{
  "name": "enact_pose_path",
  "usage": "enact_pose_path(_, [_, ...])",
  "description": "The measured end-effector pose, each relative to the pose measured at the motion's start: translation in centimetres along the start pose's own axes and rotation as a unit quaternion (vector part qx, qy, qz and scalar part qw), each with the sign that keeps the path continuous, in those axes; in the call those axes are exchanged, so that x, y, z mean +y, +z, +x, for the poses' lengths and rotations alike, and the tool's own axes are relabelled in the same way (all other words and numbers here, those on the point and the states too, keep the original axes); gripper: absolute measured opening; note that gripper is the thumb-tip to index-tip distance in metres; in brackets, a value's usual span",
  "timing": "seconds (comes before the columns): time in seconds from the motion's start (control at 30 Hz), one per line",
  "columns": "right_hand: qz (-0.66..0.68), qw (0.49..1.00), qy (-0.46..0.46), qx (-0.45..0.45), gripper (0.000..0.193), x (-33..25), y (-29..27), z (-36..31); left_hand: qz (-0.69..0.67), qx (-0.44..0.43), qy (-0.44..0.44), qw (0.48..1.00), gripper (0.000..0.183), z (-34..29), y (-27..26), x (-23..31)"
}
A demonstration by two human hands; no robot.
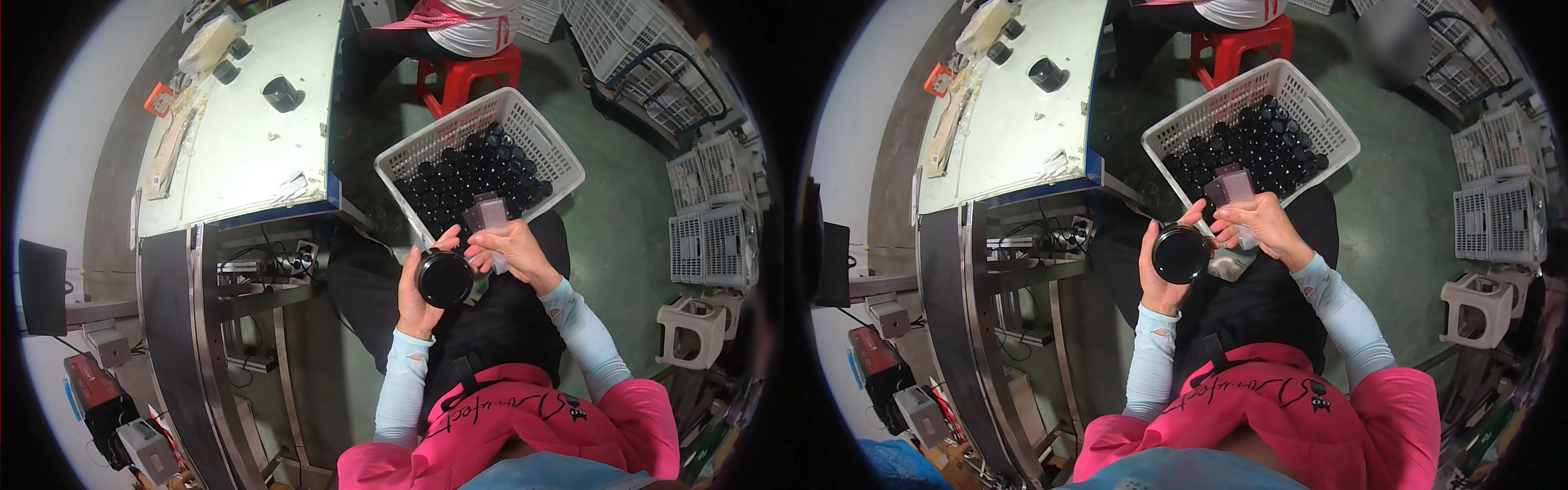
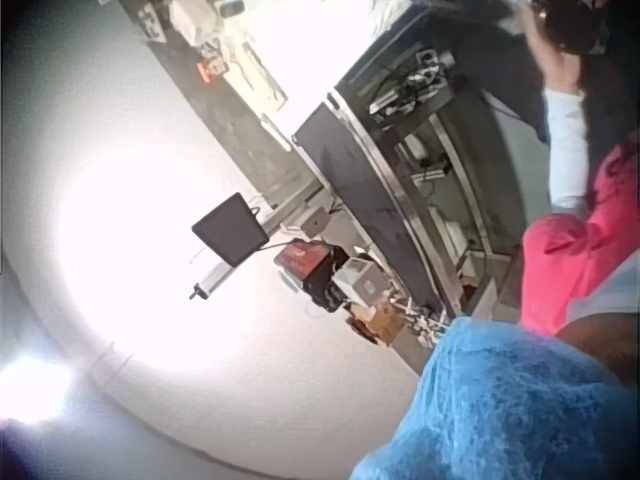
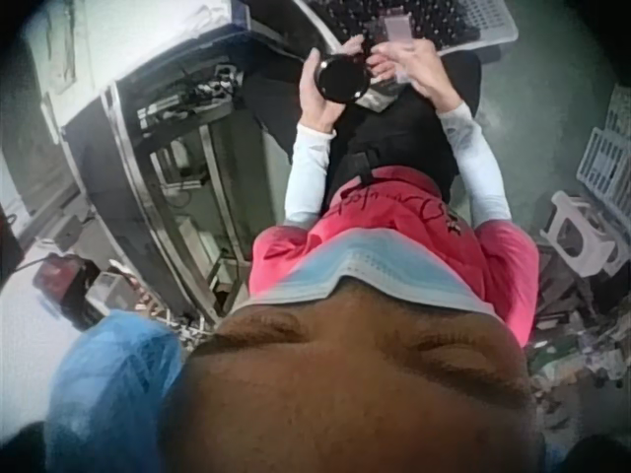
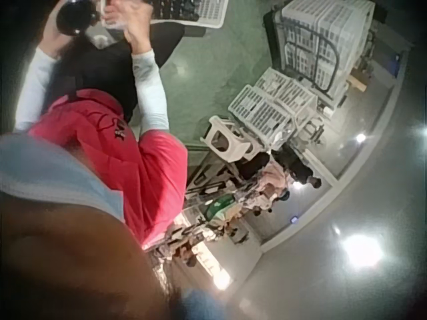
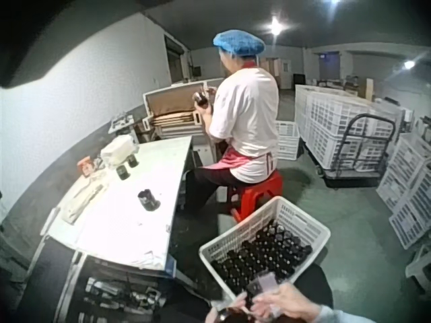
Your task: Assembling black plastic jars by placing a clear plastic insert inside each one and closing it.
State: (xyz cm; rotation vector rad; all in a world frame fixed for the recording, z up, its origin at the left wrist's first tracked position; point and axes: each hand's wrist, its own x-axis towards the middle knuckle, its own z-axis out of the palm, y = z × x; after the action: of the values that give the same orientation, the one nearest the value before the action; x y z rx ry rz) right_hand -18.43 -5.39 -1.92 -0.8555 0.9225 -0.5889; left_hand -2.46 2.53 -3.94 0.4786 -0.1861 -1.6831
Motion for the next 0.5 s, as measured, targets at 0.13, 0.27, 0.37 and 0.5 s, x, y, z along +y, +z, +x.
enact_pose_path(0.13, [-0.076, 0.997, -0.026, -0.006, 0.022, 0.4, -0.2, 0.2, 0.024, 0.009, -0.019, 0.999, 0.063, -0.1, 1.9, -0.2])
enact_pose_path(0.27, [-0.139, 0.989, -0.043, -0.013, 0.019, 0.1, 0.0, 0.3, 0.031, 0.025, -0.022, 0.999, 0.064, 0.1, 1.9, -0.2])
enact_pose_path(0.37, [-0.134, 0.991, -0.019, -0.012, 0.017, -0.7, 0.0, 0.0, 0.021, 0.028, -0.023, 0.999, 0.064, -0.1, 1.8, 0.3])
enact_pose_path(0.5, [-0.161, 0.987, -0.002, -0.025, 0.016, -2.0, 0.3, -0.2, 0.027, 0.056, -0.018, 0.998, 0.064, 0.1, -0.3, 0.3])
